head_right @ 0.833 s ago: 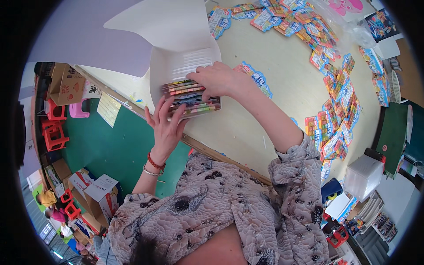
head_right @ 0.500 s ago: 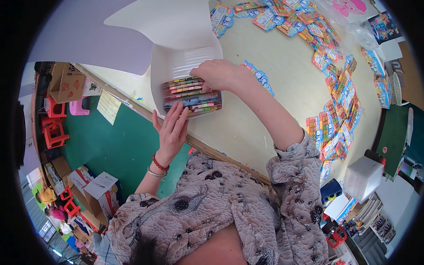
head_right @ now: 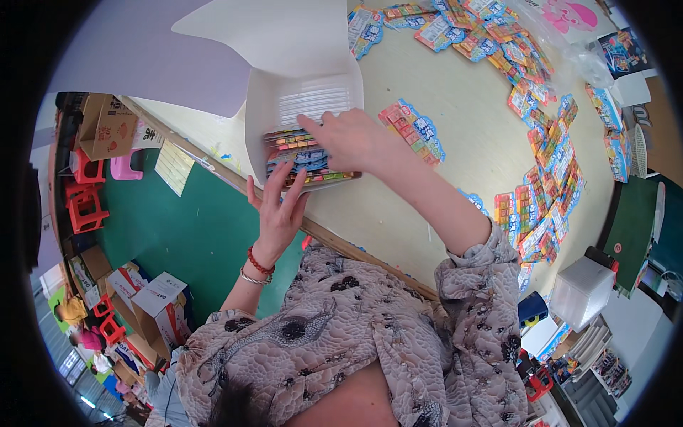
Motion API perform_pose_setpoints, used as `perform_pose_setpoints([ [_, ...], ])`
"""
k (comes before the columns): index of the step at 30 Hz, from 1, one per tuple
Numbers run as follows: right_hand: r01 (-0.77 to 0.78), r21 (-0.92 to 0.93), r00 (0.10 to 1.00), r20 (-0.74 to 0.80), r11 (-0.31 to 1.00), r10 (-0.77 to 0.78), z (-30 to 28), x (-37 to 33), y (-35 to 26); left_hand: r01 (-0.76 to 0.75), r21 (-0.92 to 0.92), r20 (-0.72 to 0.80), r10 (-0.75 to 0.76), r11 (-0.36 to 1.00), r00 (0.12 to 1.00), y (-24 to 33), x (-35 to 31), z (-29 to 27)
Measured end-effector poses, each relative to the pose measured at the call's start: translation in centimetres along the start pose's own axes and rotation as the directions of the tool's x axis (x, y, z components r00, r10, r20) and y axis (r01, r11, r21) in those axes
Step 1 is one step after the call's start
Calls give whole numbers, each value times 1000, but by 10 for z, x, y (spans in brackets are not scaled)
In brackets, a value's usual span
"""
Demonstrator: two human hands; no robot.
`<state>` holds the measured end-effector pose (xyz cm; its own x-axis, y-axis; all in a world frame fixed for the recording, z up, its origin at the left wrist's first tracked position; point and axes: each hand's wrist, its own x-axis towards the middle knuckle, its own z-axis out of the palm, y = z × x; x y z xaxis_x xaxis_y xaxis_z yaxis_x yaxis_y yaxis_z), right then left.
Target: Sorting small collectible toy card packages into stacks and packing them into display boxes.
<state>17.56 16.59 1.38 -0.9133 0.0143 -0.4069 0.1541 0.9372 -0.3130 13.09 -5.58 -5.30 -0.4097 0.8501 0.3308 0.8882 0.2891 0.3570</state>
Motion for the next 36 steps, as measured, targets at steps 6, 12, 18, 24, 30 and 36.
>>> perform_pose_setpoints([
  [6,66,194,997,-45,979,-58,-2,10,9,-42,-69,-56,38,997,998,-6,-9,10],
  [12,65,160,998,-32,985,-60,6,16,21,10,12,-9,-10,1000,1000,5,1,3],
  [18,125,234,991,12,964,-132,-1,6,27,51,58,51,-54,997,997,11,9,-6],
  [24,159,293,980,68,943,-187,-4,8,34,16,58,17,-17,998,1000,8,3,-4],
  [30,92,167,989,95,982,-109,3,9,26,86,70,90,-92,994,992,16,8,-7],
  [36,106,173,991,60,979,-117,-7,7,18,121,-16,65,-119,993,991,16,-1,-4],
])
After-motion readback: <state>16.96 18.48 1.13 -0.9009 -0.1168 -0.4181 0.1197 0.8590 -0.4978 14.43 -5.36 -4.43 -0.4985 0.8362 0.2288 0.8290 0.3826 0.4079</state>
